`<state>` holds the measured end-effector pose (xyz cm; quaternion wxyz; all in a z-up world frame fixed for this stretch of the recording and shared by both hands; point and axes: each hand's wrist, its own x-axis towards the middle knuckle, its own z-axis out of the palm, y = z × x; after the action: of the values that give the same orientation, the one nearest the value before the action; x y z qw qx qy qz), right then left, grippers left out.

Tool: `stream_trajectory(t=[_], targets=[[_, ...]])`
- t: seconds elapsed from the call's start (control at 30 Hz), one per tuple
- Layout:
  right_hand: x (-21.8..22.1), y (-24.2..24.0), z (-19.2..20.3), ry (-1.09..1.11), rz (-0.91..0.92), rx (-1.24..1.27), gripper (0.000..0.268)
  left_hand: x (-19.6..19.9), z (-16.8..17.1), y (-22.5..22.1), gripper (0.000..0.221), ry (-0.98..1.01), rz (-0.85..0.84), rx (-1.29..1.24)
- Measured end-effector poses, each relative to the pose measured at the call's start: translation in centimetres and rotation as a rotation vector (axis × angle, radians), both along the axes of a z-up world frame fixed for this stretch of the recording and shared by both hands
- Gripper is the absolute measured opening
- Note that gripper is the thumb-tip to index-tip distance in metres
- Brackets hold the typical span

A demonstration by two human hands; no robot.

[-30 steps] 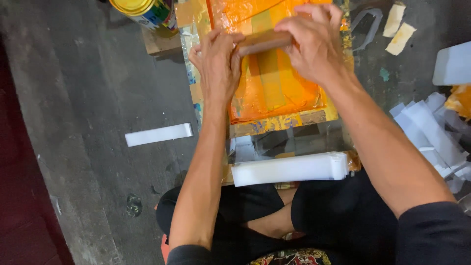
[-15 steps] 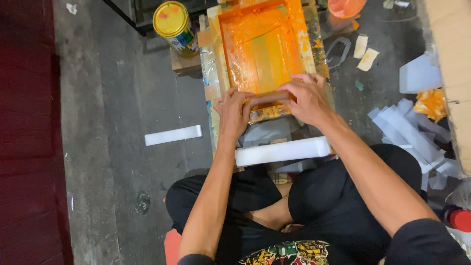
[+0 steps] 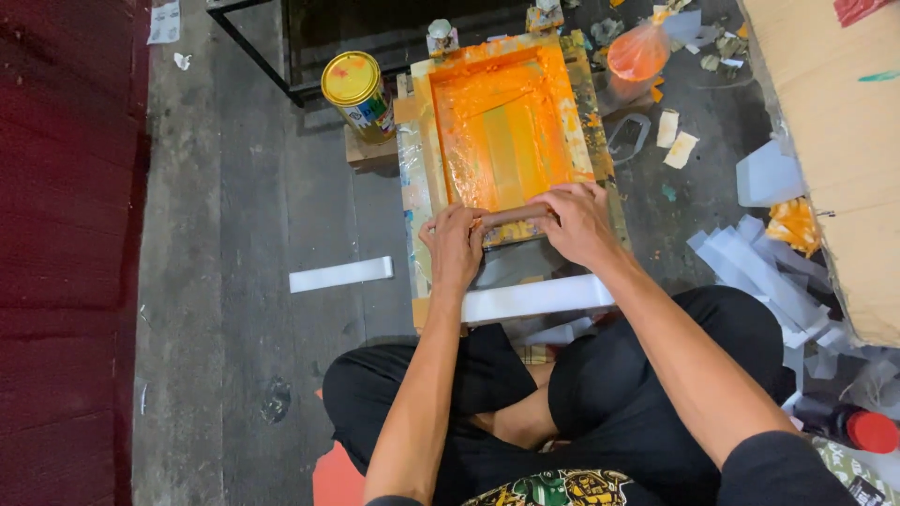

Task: Manual screen printing of orange ink onto small white label strips using a hand-held squeegee.

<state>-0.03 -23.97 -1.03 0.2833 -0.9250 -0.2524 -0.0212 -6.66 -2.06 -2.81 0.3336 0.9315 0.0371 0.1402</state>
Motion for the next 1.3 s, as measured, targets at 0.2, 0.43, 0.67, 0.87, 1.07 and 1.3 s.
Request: stream_trajectory(t=[0.2,0.43,0.67,0.87,1.07,1.3], targets=[[0.0,0.0,-1.3,-0.032,-0.027,0.026,0.024,0.0,0.3,0.0,0.019,0.006,-0.001,-0.012],[0.3,0.0,-0.6,-0.015,-0.005,0.004,0.019,0.1,0.4,0.3,0.017,0.013,-0.010,-0.014],[4.9,0.1,1.4,-0.010,0.146,-0.074,0.022,3.3,2.6,1.3,0.009,-0.021,-0.080,0.044],[12.0,2.7,1.2,-0.176,0.179,-0.036,0.026,10.5,2.7,2.8,0.016,-0.179,-0.070,0.025],[17.0,3.6,-1.1,-0.341,0.159,0.028,0.022,16.7,1.2,3.9,0.020,-0.254,-0.051,0.114],[17.0,3.8,-0.6,-0.429,0.185,0.035,0.023,17.4,1.4,4.3,0.031,-0.232,-0.124,0.099]])
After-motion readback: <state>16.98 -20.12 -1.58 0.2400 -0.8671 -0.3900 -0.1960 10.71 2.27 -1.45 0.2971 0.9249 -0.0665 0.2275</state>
